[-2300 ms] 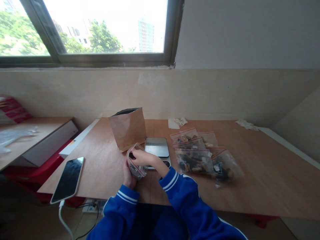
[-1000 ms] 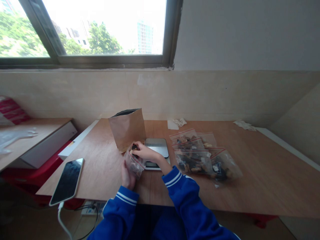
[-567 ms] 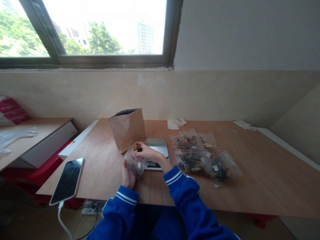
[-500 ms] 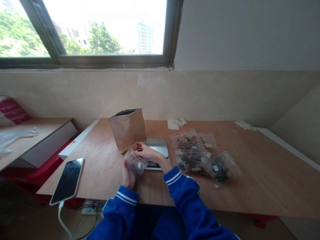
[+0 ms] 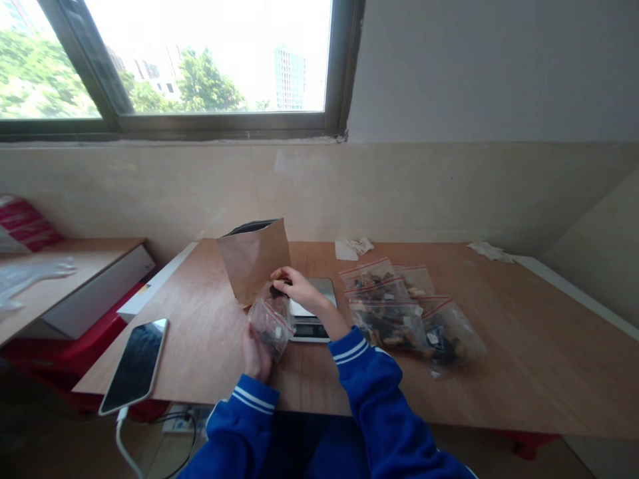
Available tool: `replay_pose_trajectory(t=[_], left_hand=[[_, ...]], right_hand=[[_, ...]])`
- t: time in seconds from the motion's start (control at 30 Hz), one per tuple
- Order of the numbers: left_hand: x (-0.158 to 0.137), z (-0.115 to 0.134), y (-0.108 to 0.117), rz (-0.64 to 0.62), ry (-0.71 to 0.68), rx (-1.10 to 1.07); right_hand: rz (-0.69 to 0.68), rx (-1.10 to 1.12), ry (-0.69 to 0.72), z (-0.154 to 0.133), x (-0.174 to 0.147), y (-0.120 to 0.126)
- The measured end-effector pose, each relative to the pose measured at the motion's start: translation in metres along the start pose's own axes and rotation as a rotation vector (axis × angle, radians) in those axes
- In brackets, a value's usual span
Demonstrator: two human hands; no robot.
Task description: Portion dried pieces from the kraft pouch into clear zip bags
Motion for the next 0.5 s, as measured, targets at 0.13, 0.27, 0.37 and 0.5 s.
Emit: replay_pose_trajectory(t=[0.13,0.27,0.37,0.5], left_hand=[[-0.002,-0.002,0.004,0.072,0.026,-0.013],[-0.005,-0.002,0.001,0.096,0.051,0.003],[-0.004,0.001,-0.005,0.054,0.029,0.008],[-0.004,-0.001,-0.002,0.062,0.040,0.004]], right_hand=[[0.112,-0.073,0.263,-0.072,0.029,0.023],[0.291,-0.357,0.559,-0.141,0.065,0.032],[0.295,-0.619,0.617,-0.155,0.092,0.017],[0.237,-0.779,0.602,-0.139,0.109,0.001]])
Point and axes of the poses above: each hand's wrist, its own x-axis towards the middle knuckle, its own y-axis out of the back of the hand, z = x × y, the point moved 9 cm from there along x, towards the middle knuckle, and after that the axes turned 11 degrees about -z, right-handed, at the moved point
